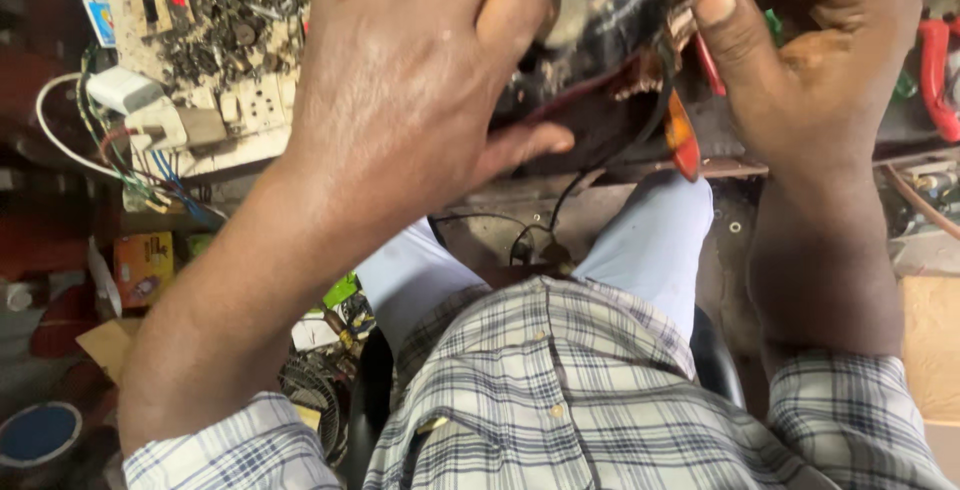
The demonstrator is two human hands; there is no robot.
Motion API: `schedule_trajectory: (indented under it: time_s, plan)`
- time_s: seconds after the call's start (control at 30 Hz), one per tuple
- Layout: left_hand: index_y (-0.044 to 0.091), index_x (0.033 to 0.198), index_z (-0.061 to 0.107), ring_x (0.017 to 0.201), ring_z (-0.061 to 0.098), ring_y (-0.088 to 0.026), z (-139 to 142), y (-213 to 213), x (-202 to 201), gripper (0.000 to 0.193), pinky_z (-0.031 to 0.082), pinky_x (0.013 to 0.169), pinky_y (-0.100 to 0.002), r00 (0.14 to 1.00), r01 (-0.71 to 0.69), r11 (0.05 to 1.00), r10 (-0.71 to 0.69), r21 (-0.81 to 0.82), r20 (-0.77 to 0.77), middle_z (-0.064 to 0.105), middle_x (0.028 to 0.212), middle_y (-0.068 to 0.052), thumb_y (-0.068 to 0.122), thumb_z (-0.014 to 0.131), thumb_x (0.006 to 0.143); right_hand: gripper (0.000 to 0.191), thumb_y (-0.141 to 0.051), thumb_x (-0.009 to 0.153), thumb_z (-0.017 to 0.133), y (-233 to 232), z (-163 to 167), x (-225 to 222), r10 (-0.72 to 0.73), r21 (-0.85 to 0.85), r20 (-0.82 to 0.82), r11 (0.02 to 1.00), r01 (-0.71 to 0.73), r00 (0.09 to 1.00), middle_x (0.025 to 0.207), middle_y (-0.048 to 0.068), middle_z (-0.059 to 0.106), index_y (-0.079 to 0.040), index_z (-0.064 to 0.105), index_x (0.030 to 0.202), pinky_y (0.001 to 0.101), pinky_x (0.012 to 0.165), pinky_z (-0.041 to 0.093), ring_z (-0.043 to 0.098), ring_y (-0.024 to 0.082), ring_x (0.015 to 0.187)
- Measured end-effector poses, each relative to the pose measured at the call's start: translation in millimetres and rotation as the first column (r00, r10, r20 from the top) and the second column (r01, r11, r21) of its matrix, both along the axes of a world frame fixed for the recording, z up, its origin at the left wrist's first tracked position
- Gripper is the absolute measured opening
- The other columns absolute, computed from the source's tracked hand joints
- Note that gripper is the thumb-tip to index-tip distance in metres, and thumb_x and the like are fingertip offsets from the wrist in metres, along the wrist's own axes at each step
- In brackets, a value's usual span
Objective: The person is repairing an electrical appliance, likely a fan motor. They manipulate wires inside a plastic housing, then attach a black motor casing to the housing, aligning and pressing the parts together.
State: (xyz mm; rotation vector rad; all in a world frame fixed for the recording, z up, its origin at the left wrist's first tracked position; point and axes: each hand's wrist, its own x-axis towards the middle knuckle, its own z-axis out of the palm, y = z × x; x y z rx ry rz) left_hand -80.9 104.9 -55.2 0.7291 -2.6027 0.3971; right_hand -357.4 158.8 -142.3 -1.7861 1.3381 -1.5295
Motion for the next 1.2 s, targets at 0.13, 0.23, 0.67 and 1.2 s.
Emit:
schedule_trajectory:
  time_s: [0.13, 0.23, 0.67, 1.2]
  plan:
    - [-0.004, 0.136, 0.059, 0.136, 0.046, -0.036, 14, -4, 5, 0.098, 0.035, 0.107, -0.055, 0.999, 0.039, 0.996, -0.039, 0.082, 0.003, 0.051, 0.149, -0.018, 0.069, 0.081, 0.075, 0.044, -0.035, 0.117, 0.073, -21, 13, 5, 0.139, -0.048, 0.123, 0.990, -0.134, 0.983, 0.124, 0.002, 0.062, 0.000, 0.056, 0.138, 0.0209, 0.096, 0.049, 0.059, 0.007, 0.106]
    - [-0.007, 0.136, 0.057, 0.138, 0.044, -0.041, 21, 2, 7, 0.103, 0.035, 0.107, -0.058, 0.997, 0.070, 0.964, -0.074, 0.258, 0.007, 0.046, 0.153, -0.023, 0.073, 0.075, 0.073, 0.053, -0.046, 0.115, 0.063, -32, 14, 9, 0.159, -0.030, 0.132, 0.987, -0.157, 0.978, 0.134, 0.004, 0.060, -0.001, 0.050, 0.141, 0.0241, 0.103, 0.049, 0.058, 0.008, 0.115]
    - [-0.004, 0.149, 0.044, 0.133, 0.052, -0.046, 33, -98, 43, 0.096, 0.041, 0.108, -0.054, 0.939, -0.194, 0.558, 0.344, 0.806, -0.012, 0.053, 0.145, -0.031, 0.055, 0.079, 0.081, 0.079, -0.055, 0.094, 0.067, -44, 28, 5, 0.114, 0.226, 0.032, 0.967, -0.118, 0.993, 0.154, 0.019, 0.050, -0.002, 0.046, 0.148, 0.0448, 0.119, 0.041, 0.049, 0.034, 0.145]
    - [-0.003, 0.126, 0.065, 0.117, 0.067, -0.037, 54, -83, 24, 0.061, 0.052, 0.100, -0.042, 0.808, -0.238, 0.329, 0.589, 0.914, -0.002, 0.068, 0.126, -0.021, 0.040, 0.080, 0.085, 0.107, -0.052, 0.070, 0.086, -30, 67, 19, 0.228, 0.584, -0.176, 0.807, -0.085, 0.958, 0.146, 0.030, 0.045, 0.003, 0.039, 0.149, 0.0504, 0.104, 0.047, 0.052, 0.047, 0.131]
